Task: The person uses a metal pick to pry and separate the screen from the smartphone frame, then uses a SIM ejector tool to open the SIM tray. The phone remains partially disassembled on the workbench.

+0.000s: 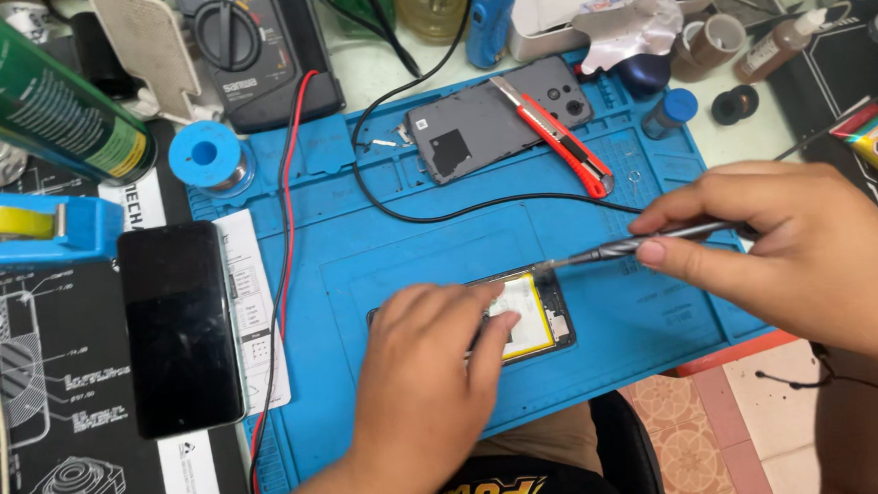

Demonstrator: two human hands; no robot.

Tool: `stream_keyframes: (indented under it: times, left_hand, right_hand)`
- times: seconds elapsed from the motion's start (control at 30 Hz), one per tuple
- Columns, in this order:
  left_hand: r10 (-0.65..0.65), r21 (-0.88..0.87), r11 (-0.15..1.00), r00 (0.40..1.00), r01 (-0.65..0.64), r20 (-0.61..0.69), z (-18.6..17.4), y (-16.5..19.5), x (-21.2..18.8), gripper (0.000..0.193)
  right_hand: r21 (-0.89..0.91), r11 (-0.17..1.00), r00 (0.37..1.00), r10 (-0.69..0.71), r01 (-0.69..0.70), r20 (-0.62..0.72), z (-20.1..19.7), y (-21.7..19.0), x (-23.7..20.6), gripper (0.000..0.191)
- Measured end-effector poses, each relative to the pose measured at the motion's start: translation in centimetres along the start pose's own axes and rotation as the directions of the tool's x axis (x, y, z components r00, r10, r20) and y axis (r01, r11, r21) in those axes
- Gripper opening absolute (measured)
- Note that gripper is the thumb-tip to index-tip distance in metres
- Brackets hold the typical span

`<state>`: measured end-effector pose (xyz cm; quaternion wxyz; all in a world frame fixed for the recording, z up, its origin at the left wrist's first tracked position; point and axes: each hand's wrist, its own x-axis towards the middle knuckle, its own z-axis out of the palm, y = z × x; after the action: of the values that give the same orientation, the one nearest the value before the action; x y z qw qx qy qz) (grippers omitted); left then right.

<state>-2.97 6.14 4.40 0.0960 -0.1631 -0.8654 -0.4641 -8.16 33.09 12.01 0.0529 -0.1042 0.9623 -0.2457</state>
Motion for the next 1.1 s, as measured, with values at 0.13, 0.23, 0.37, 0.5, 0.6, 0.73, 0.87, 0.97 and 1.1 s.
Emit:
stream_keyframes:
  times: [0.13, 0.23, 0.37, 0.5, 0.6, 0.73, 0.87, 0.97, 1.1]
  left_hand:
    - [-0.048, -0.066, 0.996, 0.998, 0.051, 0.048, -1.0, 0.0, 1.4, 0.018]
    - [-0.032, -0.097, 0.995, 0.998, 0.038, 0.058, -1.0, -0.4, 2.0, 0.013]
    - [0.032, 0.087, 0.996, 0.999, -0.030, -0.023, -1.0, -2.5, 3.5, 0.012]
    - [0.004, 0.384, 0.923, 0.998, 0.018, -0.055, -1.2, -5.1, 6.8, 0.012]
    - [-0.040, 0.455, 0.888, 0.997, 0.063, -0.061, -0.9, -6.1, 8.9, 0.013]
    - [-0.112, 0.498, 0.862, 0.994, 0.093, 0.008, -0.5, -6.8, 9.4, 0.016]
    - [-0.062, 0.460, 0.887, 0.997, 0.039, 0.035, -0.9, -7.1, 8.3, 0.009]
    - [-0.031, 0.438, 0.899, 1.000, 0.029, -0.004, -1.8, -5.9, 6.7, 0.013]
    - [0.058, 0.307, 0.947, 0.991, -0.091, 0.117, -2.0, -2.6, 3.0, 0.030]
  right_hand:
    - [0.245, 0.967, 0.997, -0.078, 0.074, 0.004, 1.2, 0.8, -0.6, 0.025]
    - [0.325, 0.942, 0.996, 0.091, -0.088, 0.003, 2.3, 0.9, -0.7, 0.025]
    - [0.341, 0.932, 0.988, 0.145, -0.120, -0.049, 2.8, 0.8, -0.1, 0.022]
    - [0.300, 0.950, 0.985, 0.128, -0.088, -0.115, 3.2, 0.8, 0.7, 0.022]
    - [0.307, 0.948, 0.983, 0.132, -0.087, -0.130, 3.3, 0.9, 1.0, 0.021]
    - [0.328, 0.938, 0.980, 0.161, -0.114, -0.117, 3.3, 1.3, 0.9, 0.023]
    - [0.273, 0.956, 0.981, 0.148, -0.108, -0.129, 3.0, 1.1, 0.7, 0.022]
    - [0.116, 0.993, 0.986, 0.022, -0.003, -0.167, 2.5, 0.3, 0.5, 0.021]
    - [-0.072, 0.978, 0.969, -0.204, 0.195, -0.142, 1.7, -1.0, 0.2, 0.019]
